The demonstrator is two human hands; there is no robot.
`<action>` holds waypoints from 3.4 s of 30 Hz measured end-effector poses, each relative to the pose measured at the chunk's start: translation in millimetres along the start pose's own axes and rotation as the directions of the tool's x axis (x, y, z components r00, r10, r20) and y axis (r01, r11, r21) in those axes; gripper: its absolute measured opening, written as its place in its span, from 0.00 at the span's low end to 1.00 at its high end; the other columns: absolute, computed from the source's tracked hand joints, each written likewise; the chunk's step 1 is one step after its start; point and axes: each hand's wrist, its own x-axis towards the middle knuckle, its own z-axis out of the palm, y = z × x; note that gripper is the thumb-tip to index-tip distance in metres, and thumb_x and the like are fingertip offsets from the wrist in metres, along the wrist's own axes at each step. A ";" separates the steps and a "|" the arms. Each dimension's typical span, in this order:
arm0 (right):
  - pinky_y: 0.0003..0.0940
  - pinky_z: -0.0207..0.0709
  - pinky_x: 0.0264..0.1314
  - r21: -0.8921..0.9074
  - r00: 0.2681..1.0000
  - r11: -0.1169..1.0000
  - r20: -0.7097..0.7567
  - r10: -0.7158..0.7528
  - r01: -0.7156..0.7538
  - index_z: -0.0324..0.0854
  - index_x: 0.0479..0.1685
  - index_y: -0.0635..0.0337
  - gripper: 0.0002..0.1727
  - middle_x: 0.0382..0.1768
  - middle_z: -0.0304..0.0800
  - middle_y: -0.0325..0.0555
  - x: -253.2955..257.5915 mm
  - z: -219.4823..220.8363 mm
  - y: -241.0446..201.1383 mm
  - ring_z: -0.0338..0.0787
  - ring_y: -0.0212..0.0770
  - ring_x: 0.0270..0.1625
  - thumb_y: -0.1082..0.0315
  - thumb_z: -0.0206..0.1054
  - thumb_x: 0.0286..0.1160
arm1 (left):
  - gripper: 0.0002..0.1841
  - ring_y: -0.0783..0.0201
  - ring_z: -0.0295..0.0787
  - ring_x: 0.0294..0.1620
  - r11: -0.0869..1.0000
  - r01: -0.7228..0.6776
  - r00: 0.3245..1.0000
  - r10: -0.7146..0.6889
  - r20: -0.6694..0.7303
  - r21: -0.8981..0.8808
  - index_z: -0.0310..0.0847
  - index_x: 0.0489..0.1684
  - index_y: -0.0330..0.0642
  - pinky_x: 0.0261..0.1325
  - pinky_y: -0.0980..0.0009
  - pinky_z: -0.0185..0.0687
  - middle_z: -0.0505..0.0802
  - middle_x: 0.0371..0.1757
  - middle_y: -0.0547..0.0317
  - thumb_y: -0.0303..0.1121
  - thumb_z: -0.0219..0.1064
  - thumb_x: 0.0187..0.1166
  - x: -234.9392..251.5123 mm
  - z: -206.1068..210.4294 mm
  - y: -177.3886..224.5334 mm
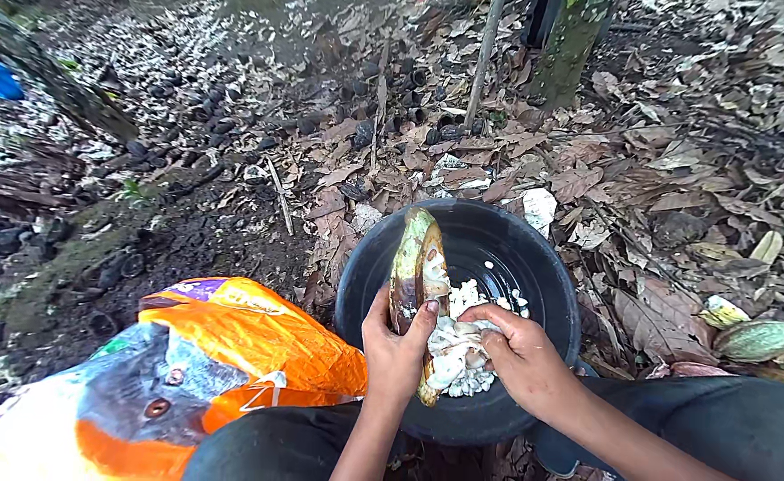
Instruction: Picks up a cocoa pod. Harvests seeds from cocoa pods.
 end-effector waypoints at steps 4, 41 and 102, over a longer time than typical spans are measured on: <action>0.33 0.85 0.48 -0.112 0.984 0.992 0.174 -0.031 0.051 0.88 0.59 0.51 0.24 0.42 0.93 0.37 3.2 -5.3 7.8 0.91 0.29 0.43 0.44 0.58 0.84 | 0.26 0.76 0.91 0.37 0.997 -0.007 0.999 0.010 -0.038 0.079 0.82 0.59 0.39 0.41 0.77 0.89 0.92 0.37 0.67 0.46 0.72 0.65 -0.8 -2.4 -3.4; 0.59 0.81 0.61 -0.750 0.843 0.445 0.278 -0.460 0.490 0.86 0.66 0.47 0.35 0.66 0.86 0.58 -4.0 25.2 20.8 0.87 0.61 0.68 0.50 0.84 0.51 | 0.28 0.66 0.91 0.36 0.957 0.257 0.966 -0.258 -0.013 0.132 0.83 0.63 0.45 0.41 0.65 0.89 0.92 0.38 0.59 0.51 0.75 0.67 11.0 2.4 -13.2; 0.56 0.77 0.61 -0.685 0.935 0.659 0.344 -0.081 0.309 0.91 0.59 0.39 0.15 0.85 0.64 0.62 -2.3 30.4 29.1 0.75 0.63 0.76 0.52 0.68 0.79 | 0.28 0.67 0.92 0.36 0.928 0.274 0.961 -0.274 -0.038 0.253 0.85 0.62 0.48 0.42 0.63 0.88 0.93 0.37 0.61 0.54 0.74 0.66 7.7 12.2 -31.6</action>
